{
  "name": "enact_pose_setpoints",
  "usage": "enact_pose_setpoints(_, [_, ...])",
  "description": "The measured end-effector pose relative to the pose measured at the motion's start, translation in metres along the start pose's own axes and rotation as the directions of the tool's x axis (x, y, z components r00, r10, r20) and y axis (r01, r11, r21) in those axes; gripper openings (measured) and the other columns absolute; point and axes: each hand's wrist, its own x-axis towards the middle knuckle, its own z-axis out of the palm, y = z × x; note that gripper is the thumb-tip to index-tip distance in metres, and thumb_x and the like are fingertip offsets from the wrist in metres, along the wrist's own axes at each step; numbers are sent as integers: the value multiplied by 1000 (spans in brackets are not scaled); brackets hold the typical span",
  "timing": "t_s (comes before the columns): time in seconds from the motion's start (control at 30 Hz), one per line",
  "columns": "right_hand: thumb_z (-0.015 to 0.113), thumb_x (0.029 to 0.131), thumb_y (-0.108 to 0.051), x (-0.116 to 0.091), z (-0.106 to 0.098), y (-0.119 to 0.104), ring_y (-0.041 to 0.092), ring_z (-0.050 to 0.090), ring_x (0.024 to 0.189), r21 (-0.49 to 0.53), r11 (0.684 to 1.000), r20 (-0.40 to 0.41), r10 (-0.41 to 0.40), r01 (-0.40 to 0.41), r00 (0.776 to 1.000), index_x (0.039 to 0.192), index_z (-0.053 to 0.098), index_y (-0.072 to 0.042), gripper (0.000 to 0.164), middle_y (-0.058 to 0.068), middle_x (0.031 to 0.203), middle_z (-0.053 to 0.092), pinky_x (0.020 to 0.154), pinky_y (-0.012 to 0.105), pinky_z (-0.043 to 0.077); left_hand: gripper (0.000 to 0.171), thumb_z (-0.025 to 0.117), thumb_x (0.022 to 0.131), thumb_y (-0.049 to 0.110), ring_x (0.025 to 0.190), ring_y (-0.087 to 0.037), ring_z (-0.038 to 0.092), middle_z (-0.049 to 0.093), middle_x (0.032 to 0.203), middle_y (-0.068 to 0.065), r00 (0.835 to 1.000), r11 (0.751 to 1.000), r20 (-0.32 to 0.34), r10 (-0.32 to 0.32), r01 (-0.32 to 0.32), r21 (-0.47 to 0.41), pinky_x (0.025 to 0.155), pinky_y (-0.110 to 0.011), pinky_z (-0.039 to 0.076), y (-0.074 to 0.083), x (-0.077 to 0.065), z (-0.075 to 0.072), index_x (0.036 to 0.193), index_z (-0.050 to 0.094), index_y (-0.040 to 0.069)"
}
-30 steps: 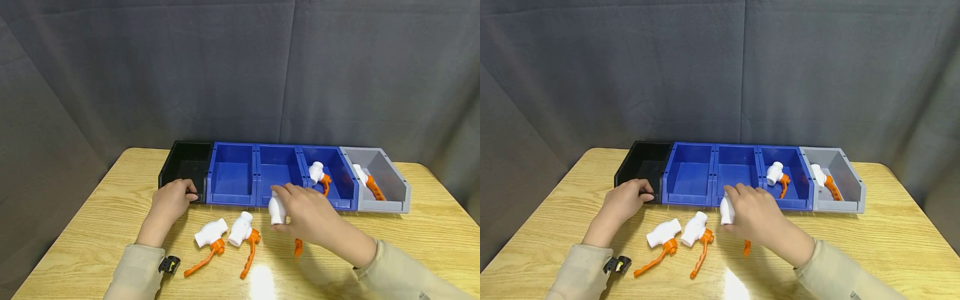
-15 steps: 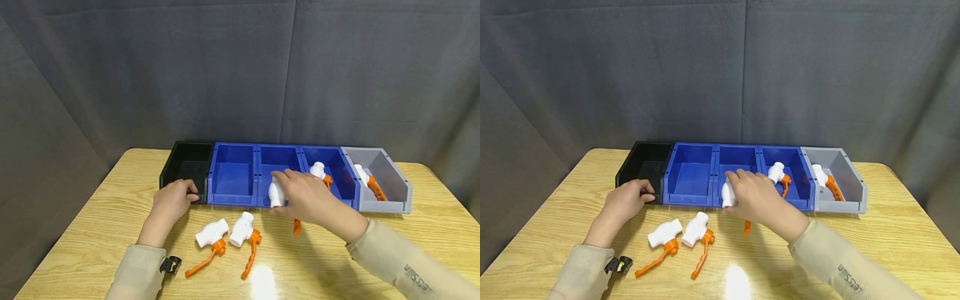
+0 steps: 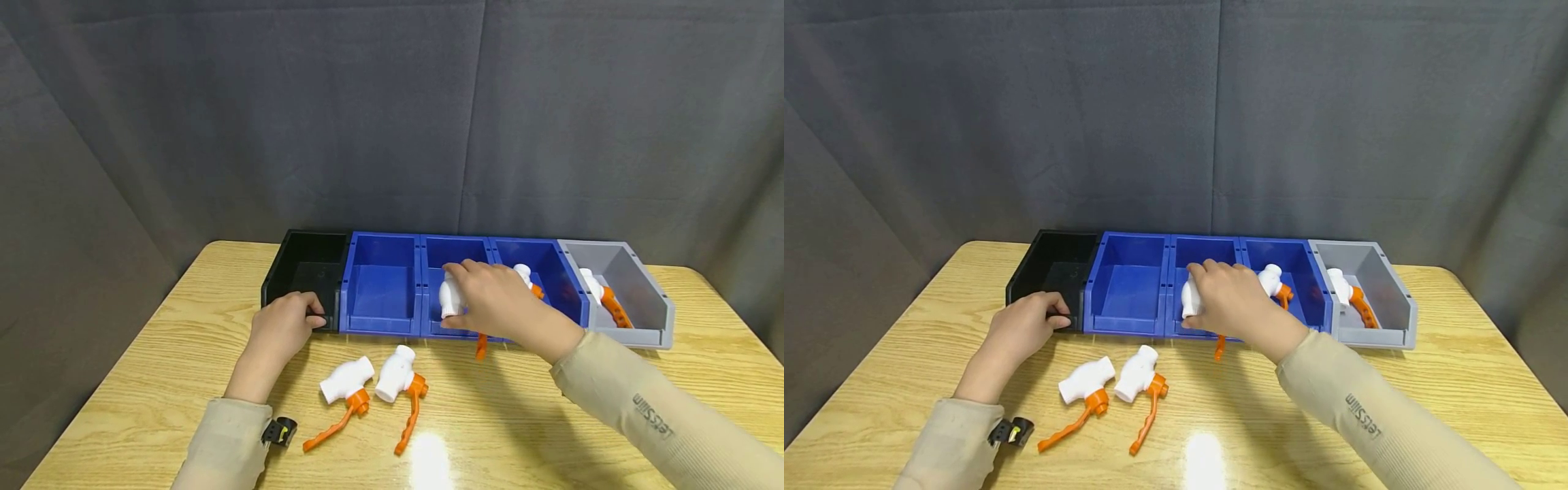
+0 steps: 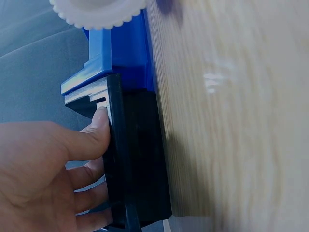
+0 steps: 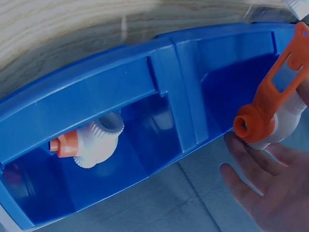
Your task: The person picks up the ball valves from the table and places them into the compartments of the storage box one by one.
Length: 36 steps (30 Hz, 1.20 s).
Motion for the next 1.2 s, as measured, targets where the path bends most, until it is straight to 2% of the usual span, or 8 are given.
enact_pose_setpoints(0.33, [85,71,-53,16,3,11,29,65,93,19,1000,80,24,-25,997,132,58,2,87,16,114,66,80,48,54,9,76,89,19,74,-23,60,67,89,-6,1000,1000,0,-3,3,1,64,-43,51,1,0,-1,91,71,13])
enact_pose_setpoints(0.63, [84,72,-54,31,9,23,32,64,96,30,997,168,66,-72,984,136,55,-1,87,15,119,65,84,51,52,9,76,89,20,74,-23,60,67,90,-6,1000,1000,0,-2,2,2,65,-44,51,0,0,0,91,71,13])
enact_pose_setpoints(0.83, [84,73,-52,37,17,32,34,62,106,41,997,170,62,-70,984,135,56,-1,85,17,123,64,92,52,48,9,75,89,21,74,-23,60,66,89,-6,1000,1000,10,-11,11,-2,64,-44,51,-1,-1,1,91,70,13])
enact_pose_setpoints(1.2, [85,74,-50,49,21,41,34,59,111,33,996,186,72,-80,980,136,54,0,85,17,125,63,100,51,44,9,76,89,21,74,-23,61,67,89,-5,1000,1000,1,-5,5,4,64,-44,51,0,1,0,90,70,14])
